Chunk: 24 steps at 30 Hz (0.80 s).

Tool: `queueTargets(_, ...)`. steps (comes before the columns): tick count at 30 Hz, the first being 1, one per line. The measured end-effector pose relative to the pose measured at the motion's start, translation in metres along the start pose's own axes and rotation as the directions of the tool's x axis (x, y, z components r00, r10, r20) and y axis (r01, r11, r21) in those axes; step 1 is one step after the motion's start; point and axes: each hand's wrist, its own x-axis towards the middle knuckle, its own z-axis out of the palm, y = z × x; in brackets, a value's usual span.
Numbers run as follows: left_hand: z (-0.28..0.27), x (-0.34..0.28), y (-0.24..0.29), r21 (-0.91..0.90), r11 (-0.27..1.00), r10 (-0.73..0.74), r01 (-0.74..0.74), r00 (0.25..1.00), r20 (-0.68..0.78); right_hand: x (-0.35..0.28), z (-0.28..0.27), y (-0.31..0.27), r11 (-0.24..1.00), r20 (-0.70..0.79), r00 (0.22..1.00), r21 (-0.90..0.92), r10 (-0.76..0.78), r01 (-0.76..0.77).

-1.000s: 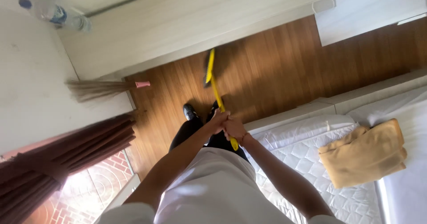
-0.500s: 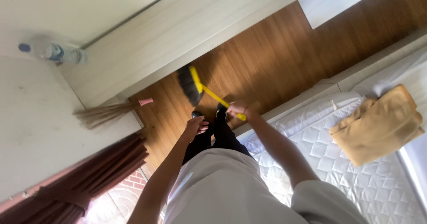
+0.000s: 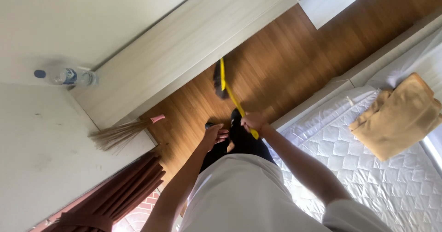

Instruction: The person sweeps the wooden floor of a bedroom using a yellow broom. They move around the room, sweeping near the bed, a white cabinet, and a glass door, gathering dust and debris into a pile.

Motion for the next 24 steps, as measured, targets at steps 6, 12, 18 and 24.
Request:
queueTargets(6, 0.022, 0.011, 0.014, 0.065, 0.998, 0.007, -0.01, 0.999, 0.043, -0.096, 0.064, 0.021, 0.67, 0.464, 0.871, -0.595, -0.164, 0.444)
queueTargets(12, 0.061, 0.038, 0.024, 0.151, 0.987, 0.041, -0.053, 0.996, 0.084, -0.075, 0.01, -0.012, 0.485, 0.544, 0.825, -0.685, -0.155, 0.543)
queueTargets(18, 0.118, 0.021, 0.075, 0.227, 0.972, 0.05, -0.065, 0.996, 0.07, -0.035, -0.134, -0.03, -0.554, 0.326, 0.691, -0.822, -0.645, -0.129)
queueTargets(24, 0.164, 0.037, 0.084, 0.174, 0.983, 0.066, -0.066, 0.998, 0.003, -0.066, -0.222, -0.092, 0.355, 0.219, 0.911, -0.869, -0.349, 0.345)
